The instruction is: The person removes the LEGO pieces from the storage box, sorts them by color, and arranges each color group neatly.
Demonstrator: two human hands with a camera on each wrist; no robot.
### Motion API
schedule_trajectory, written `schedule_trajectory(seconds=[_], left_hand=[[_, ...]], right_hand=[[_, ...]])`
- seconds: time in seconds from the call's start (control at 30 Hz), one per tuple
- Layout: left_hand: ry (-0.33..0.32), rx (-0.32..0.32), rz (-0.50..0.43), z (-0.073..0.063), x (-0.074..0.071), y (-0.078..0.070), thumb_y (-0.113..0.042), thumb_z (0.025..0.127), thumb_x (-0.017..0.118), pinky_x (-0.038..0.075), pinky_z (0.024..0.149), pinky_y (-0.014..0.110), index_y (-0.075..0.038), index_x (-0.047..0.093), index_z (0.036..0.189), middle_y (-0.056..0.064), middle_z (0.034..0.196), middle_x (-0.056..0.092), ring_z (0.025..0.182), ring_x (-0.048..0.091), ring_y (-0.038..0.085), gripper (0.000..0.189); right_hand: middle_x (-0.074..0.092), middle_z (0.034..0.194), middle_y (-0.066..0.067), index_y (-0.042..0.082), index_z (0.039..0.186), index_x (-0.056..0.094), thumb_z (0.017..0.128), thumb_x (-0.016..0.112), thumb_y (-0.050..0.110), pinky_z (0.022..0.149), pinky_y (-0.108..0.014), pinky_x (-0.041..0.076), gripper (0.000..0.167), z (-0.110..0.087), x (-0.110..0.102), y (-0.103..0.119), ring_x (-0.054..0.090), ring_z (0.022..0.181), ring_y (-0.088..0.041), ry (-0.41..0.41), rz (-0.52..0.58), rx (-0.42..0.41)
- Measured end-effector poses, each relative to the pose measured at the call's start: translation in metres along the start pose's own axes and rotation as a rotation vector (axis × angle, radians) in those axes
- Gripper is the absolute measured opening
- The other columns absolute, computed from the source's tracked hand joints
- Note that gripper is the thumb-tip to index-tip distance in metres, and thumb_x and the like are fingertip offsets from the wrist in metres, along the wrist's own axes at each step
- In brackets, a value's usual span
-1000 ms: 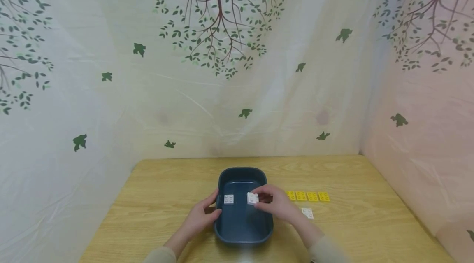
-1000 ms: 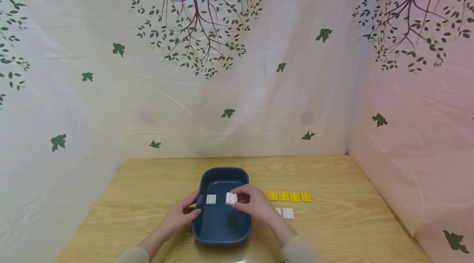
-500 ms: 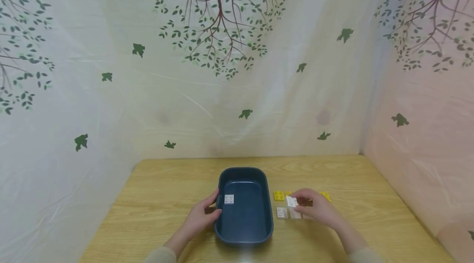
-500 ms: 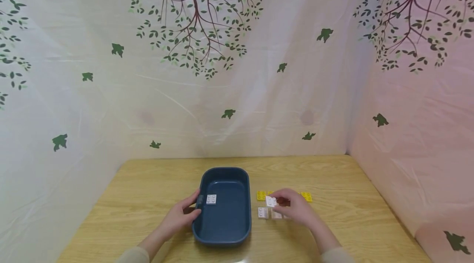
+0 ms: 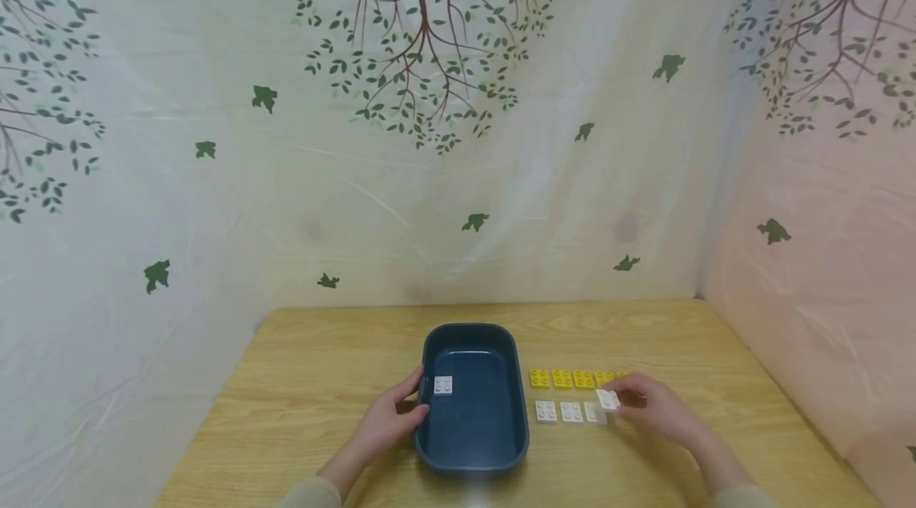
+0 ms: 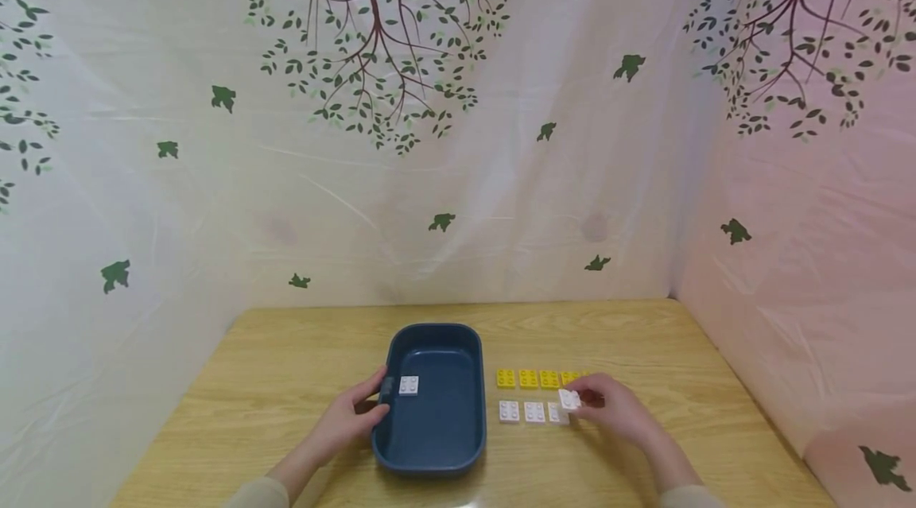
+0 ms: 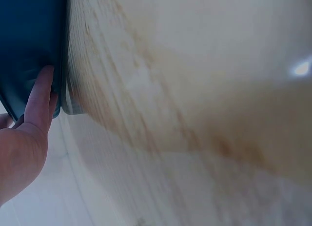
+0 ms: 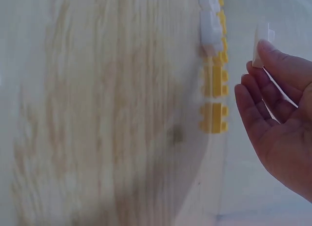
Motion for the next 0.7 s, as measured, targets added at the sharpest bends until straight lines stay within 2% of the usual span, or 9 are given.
schedule_trajectory(seconds=[0.13, 0.37, 0.47, 0.53, 0.7], left_hand=[[0.004, 0.010, -0.015, 0.000, -0.001, 0.000, -0.016, 0.095, 0.066, 0.054, 0.092, 0.045, -0.007, 0.035, 0.153, 0.027, 0.151, 0.038, 0.116, 0.060, 0.041, 0.066], [0.002, 0.044, -0.013, 0.000, 0.000, 0.001, -0.014, 0.095, 0.065, 0.055, 0.092, 0.042, -0.006, 0.035, 0.153, 0.026, 0.151, 0.037, 0.116, 0.061, 0.041, 0.066], [-0.002, 0.054, -0.024, 0.000, 0.000, 0.000, -0.013, 0.095, 0.065, 0.055, 0.091, 0.042, -0.005, 0.035, 0.153, 0.027, 0.151, 0.037, 0.115, 0.061, 0.041, 0.066], [-0.003, 0.059, -0.035, -0.001, 0.000, -0.001, -0.012, 0.095, 0.066, 0.055, 0.090, 0.042, -0.004, 0.035, 0.153, 0.028, 0.150, 0.038, 0.114, 0.062, 0.041, 0.066], [-0.008, 0.060, -0.047, -0.002, 0.000, -0.002, -0.012, 0.094, 0.066, 0.056, 0.090, 0.043, -0.003, 0.035, 0.152, 0.029, 0.149, 0.038, 0.113, 0.062, 0.042, 0.067]], right_hand=[[0.067, 0.112, -0.010, 0.006, 0.112, 0.070, 0.083, 0.077, 0.014, 0.089, -0.034, 0.054, 0.031, -0.002, -0.002, -0.012, 0.062, 0.105, -0.032, 0.016, -0.018, 0.020], [0.067, 0.114, -0.015, 0.006, 0.112, 0.071, 0.079, 0.080, 0.017, 0.094, -0.056, 0.049, 0.036, -0.002, -0.003, -0.029, 0.060, 0.109, -0.039, 0.027, -0.054, 0.040], [0.067, 0.116, -0.016, 0.006, 0.111, 0.072, 0.078, 0.081, 0.016, 0.097, -0.061, 0.045, 0.036, -0.003, -0.002, -0.035, 0.059, 0.111, -0.041, 0.021, -0.047, 0.079], [0.066, 0.116, -0.016, 0.007, 0.111, 0.072, 0.077, 0.081, 0.014, 0.097, -0.061, 0.044, 0.035, -0.003, -0.002, -0.037, 0.059, 0.111, -0.040, 0.018, -0.042, 0.111], [0.066, 0.114, -0.016, 0.005, 0.111, 0.071, 0.078, 0.081, 0.014, 0.095, -0.060, 0.047, 0.035, -0.004, -0.002, -0.037, 0.060, 0.108, -0.039, 0.027, -0.039, 0.127]])
Point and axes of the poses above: each hand's wrist, its own z-axis towards the middle knuckle, its own x-axis out of the palm, y = z × x, the point moved 5 cm from there along z, towards the middle knuckle
